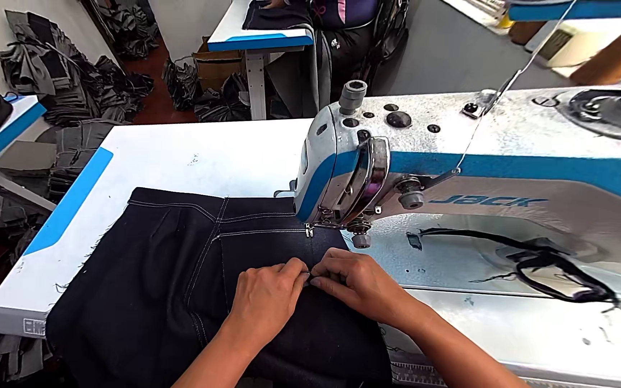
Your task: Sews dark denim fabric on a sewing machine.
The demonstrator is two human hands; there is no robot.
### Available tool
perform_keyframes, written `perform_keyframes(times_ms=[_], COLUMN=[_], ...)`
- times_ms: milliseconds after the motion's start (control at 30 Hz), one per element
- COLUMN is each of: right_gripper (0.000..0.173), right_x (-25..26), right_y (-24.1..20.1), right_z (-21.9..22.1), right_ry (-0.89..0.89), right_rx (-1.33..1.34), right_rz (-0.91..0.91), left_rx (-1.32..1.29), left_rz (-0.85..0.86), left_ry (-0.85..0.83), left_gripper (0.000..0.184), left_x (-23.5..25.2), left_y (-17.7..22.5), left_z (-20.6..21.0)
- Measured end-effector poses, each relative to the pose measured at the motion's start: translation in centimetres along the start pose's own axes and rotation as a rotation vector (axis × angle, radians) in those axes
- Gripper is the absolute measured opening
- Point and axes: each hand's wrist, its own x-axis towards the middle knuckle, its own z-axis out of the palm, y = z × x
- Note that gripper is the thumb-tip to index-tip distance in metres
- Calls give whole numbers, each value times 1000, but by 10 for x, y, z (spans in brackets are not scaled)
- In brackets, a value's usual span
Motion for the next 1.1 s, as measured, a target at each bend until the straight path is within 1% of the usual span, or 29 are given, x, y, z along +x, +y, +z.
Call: perform_keyframes(times_ms=[133, 267, 333, 367, 433, 500, 567, 667, 733, 767, 833, 867, 933, 967, 1033, 1100], right_gripper=[25, 28, 29, 28, 26, 25, 25, 30, 37, 38, 35, 34, 34, 33, 32, 33], right_x=[0, 2, 2, 2, 3, 4, 6, 6, 5, 4, 2, 2, -1, -2, -7, -9], right_y=[0, -1, -1, -1, -2, -3, -3, -4, -2, -2, -2, -1, 2, 3, 4, 5], right_z=[-1, -5, -5, -5, -6, -7, -9, -10, -5, -2, 3, 4, 6, 7, 11, 12], right_ry=[-75, -139, -153, -157, -173, -208, -235, -238, -197, -167, -109, -89, -35, -7, 40, 76], right_rx=[39, 77, 75, 75, 75, 79, 76, 44, 4, -15, -48, -56, -70, -84, -120, -160], right_rz=[47, 73, 70, 71, 78, 93, 106, 79, 60, 55, 32, 12, -44, -76, -128, -161], left_rx=[-25, -35, -52, -65, -62, 12, 130, 240, 261, 251, 158, 80, -55, -105, -91, -3], left_rz=[-33, -121, -127, -105, -7, 110, 185, 222, 235, 237, 176, 95, -92, -165, -254, -251], left_ry=[-2, 58, 120, 161, 226, 258, 254, 249, 257, 255, 215, 174, 40, -52, -191, -208], left_gripper=[23, 19, 16, 15, 13, 15, 17, 22, 23, 22, 17, 16, 35, 40, 36, 29], left_x=[-6, -11, -13, -15, -18, -22, -25, -28, -29, -30, -30, -29, -24, -21, -16, -14], left_y=[0, 7, 8, 8, 5, 4, 5, 7, 7, 7, 8, 9, 14, 16, 22, 28], left_z=[2, 7, 12, 15, 18, 19, 18, 18, 18, 18, 16, 13, -2, -9, -17, -13])
